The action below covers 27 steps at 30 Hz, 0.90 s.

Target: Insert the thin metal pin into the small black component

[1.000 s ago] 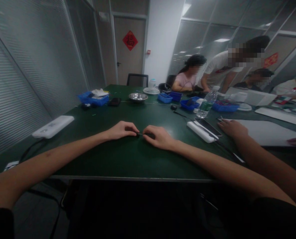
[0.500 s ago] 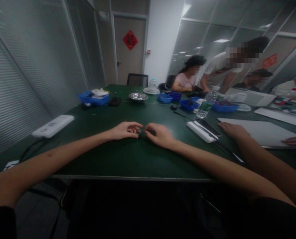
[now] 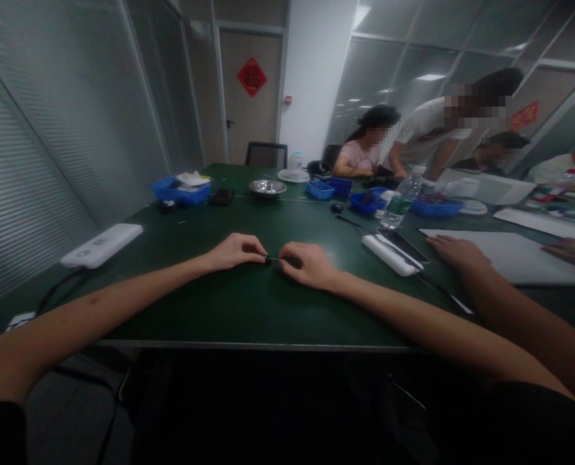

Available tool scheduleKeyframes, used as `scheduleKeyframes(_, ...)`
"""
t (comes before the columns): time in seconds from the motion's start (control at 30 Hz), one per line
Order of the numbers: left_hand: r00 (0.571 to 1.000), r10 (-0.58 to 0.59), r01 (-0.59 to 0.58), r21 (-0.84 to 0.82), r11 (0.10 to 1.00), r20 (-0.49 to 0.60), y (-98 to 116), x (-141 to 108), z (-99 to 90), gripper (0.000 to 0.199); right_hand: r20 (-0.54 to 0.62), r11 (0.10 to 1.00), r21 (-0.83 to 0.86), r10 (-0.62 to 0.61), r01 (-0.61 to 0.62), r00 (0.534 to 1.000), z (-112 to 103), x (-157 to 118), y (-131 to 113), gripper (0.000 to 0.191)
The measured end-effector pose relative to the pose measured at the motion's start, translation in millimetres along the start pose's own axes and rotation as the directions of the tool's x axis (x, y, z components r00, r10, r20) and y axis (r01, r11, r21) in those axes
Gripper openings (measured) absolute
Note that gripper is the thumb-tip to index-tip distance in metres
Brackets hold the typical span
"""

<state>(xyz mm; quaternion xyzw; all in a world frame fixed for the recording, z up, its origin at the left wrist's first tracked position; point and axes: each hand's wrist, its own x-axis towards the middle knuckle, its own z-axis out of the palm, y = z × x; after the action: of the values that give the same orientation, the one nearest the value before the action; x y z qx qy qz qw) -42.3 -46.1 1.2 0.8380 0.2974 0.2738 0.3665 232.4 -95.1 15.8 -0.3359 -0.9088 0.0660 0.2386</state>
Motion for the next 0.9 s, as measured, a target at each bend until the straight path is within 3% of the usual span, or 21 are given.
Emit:
scheduleKeyframes(0.4, 0.998, 0.066, -0.066, 0.055, 0.996, -0.005, 4.1, 1.6, 3.9, 0.026, 0.046, 0.997, -0.007, -0.078, 0.078, 0.996, 2.6, -0.1, 4.3, 0.019)
scheduleKeyframes(0.63, 0.986, 0.161, -0.165, 0.104, 0.981, 0.044, 6.4, 1.8, 8.2, 0.028, 0.049, 0.997, 0.0, -0.076, 0.076, 0.996, 5.2, 1.4, 3.0, 0.02)
scheduleKeyframes(0.9, 0.999, 0.019, -0.024, 0.106, 0.994, 0.048, 2.9, 3.6, 7.5, 0.049, -0.06, 0.994, 0.025, 0.106, -0.105, 0.992, 3.3, 4.3, 3.5, 0.013)
